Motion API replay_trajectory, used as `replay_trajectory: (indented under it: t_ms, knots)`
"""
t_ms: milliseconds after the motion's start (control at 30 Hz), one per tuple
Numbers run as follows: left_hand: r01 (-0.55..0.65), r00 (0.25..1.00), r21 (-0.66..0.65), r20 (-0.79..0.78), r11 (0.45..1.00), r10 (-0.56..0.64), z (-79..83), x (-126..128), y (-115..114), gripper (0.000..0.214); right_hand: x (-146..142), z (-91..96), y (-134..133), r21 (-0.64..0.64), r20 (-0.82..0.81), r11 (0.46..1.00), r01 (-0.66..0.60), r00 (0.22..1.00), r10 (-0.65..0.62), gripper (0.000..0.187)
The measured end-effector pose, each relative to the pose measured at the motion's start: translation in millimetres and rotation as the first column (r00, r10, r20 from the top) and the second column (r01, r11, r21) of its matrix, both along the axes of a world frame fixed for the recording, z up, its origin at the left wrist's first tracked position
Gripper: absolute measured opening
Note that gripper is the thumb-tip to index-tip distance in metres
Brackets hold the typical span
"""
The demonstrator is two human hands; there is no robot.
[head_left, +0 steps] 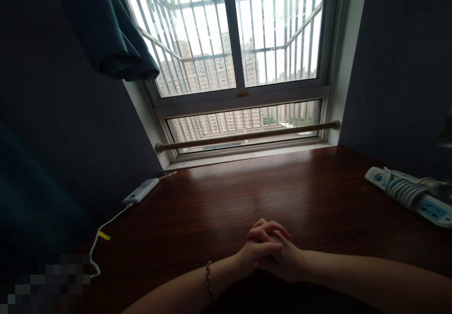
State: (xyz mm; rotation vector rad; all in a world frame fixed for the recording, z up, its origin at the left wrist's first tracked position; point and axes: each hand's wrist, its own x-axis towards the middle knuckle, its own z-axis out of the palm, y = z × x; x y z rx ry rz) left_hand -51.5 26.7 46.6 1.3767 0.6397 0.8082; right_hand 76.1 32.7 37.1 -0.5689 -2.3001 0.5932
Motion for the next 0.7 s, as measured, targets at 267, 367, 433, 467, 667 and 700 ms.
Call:
replay_trajectory:
  t_ms: [267, 367, 433, 467, 667, 700]
  knots:
    - [0.007, 1.000, 0.062, -0.023, 0.998, -0.006, -3.0, -0.5, 2.6, 0.028, 0.3, -1.7, 0.8, -0.004, 0.003, 1.000, 0.002, 1.000, -0.002, 0.047]
    - [0.008, 1.000, 0.083, -0.007, 0.997, -0.008, -2.0, 0.0, 3.8, 0.029, -0.1, -3.0, 0.9, 0.006, -0.008, 1.000, -0.008, 1.000, 0.008, 0.046]
    - [0.010, 1.000, 0.072, -0.002, 0.997, -0.010, -0.3, 0.1, 3.0, 0.029, -0.5, -3.1, 0.9, 0.014, -0.011, 1.000, -0.010, 1.000, 0.010, 0.047]
    - [0.011, 1.000, 0.064, -0.002, 0.998, -0.011, 0.6, 0.0, 2.3, 0.029, -0.7, -2.9, 0.9, 0.017, -0.012, 1.000, -0.009, 1.000, 0.009, 0.047]
    - [0.014, 1.000, 0.051, -0.015, 0.999, -0.013, 4.0, 0.0, 0.2, 0.029, -0.4, -2.1, 0.6, 0.013, -0.011, 1.000, -0.010, 1.000, 0.010, 0.048]
    - [0.013, 1.000, 0.051, -0.019, 0.999, -0.012, 4.3, 0.1, 0.2, 0.029, -0.4, -2.2, 0.6, 0.007, -0.009, 1.000, -0.009, 1.000, 0.009, 0.047]
